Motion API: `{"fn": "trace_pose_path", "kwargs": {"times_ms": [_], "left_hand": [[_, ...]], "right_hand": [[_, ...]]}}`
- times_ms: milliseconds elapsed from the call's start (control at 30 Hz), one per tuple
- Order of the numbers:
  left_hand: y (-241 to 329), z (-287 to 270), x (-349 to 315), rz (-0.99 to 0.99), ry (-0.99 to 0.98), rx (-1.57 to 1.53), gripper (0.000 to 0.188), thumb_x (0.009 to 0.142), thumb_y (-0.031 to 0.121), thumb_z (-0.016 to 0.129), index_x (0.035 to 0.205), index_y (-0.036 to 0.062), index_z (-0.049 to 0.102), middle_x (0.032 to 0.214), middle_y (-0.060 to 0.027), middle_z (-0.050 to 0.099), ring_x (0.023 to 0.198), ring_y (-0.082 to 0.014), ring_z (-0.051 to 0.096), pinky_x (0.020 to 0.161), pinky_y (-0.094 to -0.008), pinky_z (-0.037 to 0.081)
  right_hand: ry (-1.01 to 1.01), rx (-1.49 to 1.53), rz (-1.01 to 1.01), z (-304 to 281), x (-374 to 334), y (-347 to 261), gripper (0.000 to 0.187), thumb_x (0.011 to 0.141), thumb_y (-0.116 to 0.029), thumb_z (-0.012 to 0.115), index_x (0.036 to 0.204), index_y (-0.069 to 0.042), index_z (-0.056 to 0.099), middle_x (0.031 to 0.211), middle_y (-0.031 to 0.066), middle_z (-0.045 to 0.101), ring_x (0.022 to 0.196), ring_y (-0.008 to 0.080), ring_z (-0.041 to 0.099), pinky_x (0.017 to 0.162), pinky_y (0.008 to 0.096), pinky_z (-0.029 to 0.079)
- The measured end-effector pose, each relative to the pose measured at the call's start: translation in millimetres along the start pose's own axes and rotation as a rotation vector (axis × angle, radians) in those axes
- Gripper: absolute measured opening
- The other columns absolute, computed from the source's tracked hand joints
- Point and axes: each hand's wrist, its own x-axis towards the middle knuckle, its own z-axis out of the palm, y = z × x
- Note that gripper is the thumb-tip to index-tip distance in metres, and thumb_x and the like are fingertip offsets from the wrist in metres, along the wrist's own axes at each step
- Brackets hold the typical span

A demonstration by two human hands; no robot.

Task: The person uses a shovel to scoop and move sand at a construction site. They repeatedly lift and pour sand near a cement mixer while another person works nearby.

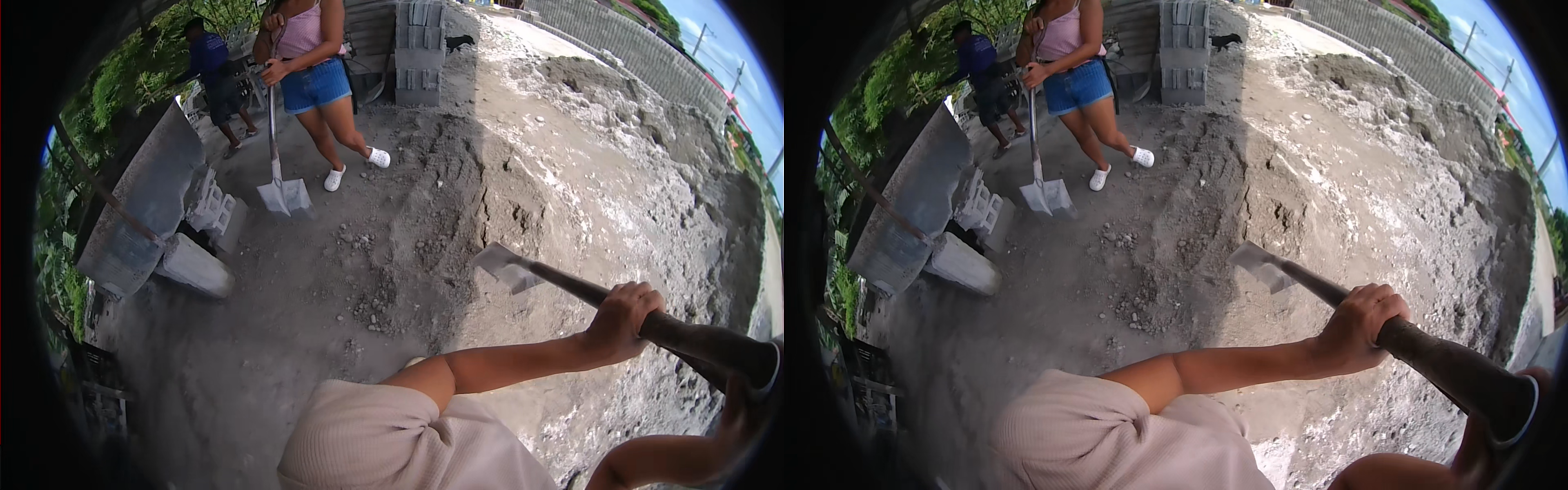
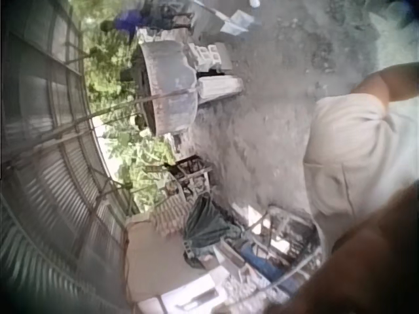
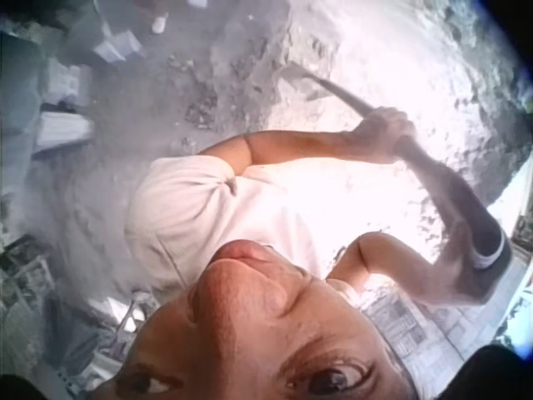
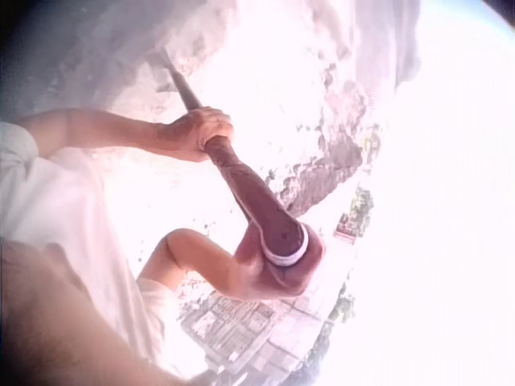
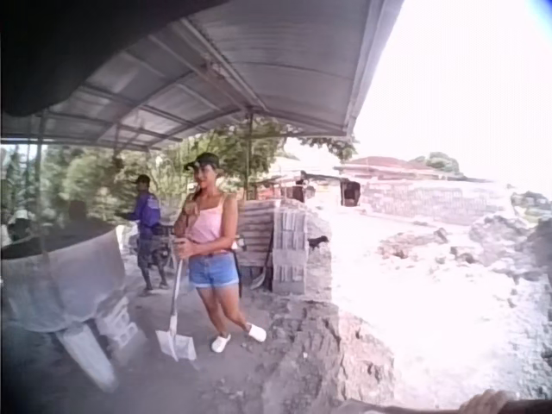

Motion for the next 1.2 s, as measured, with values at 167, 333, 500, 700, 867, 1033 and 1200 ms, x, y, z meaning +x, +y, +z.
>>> {"fn": "trace_pose_path", "kwargs": {"times_ms": [167,333,500,700,867,1033,1200], "left_hand": [[-192,-4,-113,-0.530,0.067,0.467,0.040,0.065,0.013,0.063,0.101,0.0125,0.046,0.096,-0.0104,0.049,0.095,-0.0325,0.048,0.076,-0.0467,0.036],[-247,-34,-188,-1.064,0.013,0.587,0.077,0.062,0.036,0.070,0.126,0.0331,0.027,0.116,-0.0097,0.043,0.110,-0.0341,0.043,0.081,-0.0517,0.035],[-243,-40,-171,-0.770,-0.077,0.581,0.035,0.066,0.037,0.066,0.097,0.0246,0.054,0.108,-0.0025,0.050,0.108,-0.0258,0.046,0.080,-0.0509,0.037],[-223,-43,-196,-0.791,0.021,0.577,0.021,0.076,0.033,0.055,0.095,0.0244,0.055,0.101,-0.0006,0.053,0.101,-0.0212,0.051,0.077,-0.0420,0.041],[-218,-55,-240,-0.601,0.001,0.525,0.022,0.076,0.025,0.055,0.098,0.0238,0.053,0.101,-0.0005,0.051,0.096,-0.0207,0.054,0.075,-0.0357,0.044],[-204,-63,-255,-0.656,-0.065,0.474,0.027,0.076,0.023,0.057,0.102,0.0237,0.051,0.105,-0.0002,0.050,0.099,-0.0223,0.052,0.080,-0.0382,0.040],[-212,-56,-257,-0.650,-0.054,0.535,0.023,0.079,0.023,0.053,0.102,0.0246,0.051,0.105,-0.0002,0.050,0.101,-0.0216,0.052,0.079,-0.0401,0.040]], "right_hand": [[-0.241,-0.179,0.076,215,-87,12,0.017,0.055,-0.009,0.060,0.069,-0.011,0.051,0.067,0.0063,0.052,0.066,0.0276,0.052,0.057,0.0358,0.036],[-0.425,-0.107,0.150,241,-106,-27,0.020,0.056,-0.011,0.064,0.072,-0.010,0.053,0.071,0.0060,0.055,0.070,0.0270,0.055,0.060,0.0369,0.040],[-0.472,-0.060,0.137,225,-122,-8,0.017,0.060,-0.014,0.064,0.071,-0.010,0.052,0.068,0.0058,0.055,0.066,0.0251,0.057,0.060,0.0366,0.041],[-0.538,0.006,0.100,212,-141,-25,0.017,0.061,-0.015,0.065,0.072,-0.010,0.054,0.069,0.0079,0.058,0.065,0.0286,0.058,0.056,0.0380,0.045],[-0.920,0.070,0.061,196,-151,-42,0.022,0.063,-0.028,0.067,0.072,-0.011,0.056,0.063,0.0100,0.060,0.061,0.0295,0.060,0.056,0.0391,0.047],[-1.148,0.163,0.040,185,-166,-47,0.032,0.062,-0.036,0.070,0.080,-0.011,0.059,0.067,0.0115,0.062,0.064,0.0314,0.061,0.059,0.0408,0.047],[-1.175,0.188,0.114,180,-162,-45,0.035,0.060,-0.033,0.072,0.084,-0.011,0.060,0.069,0.0111,0.063,0.068,0.0307,0.061,0.061,0.0401,0.047]]}}
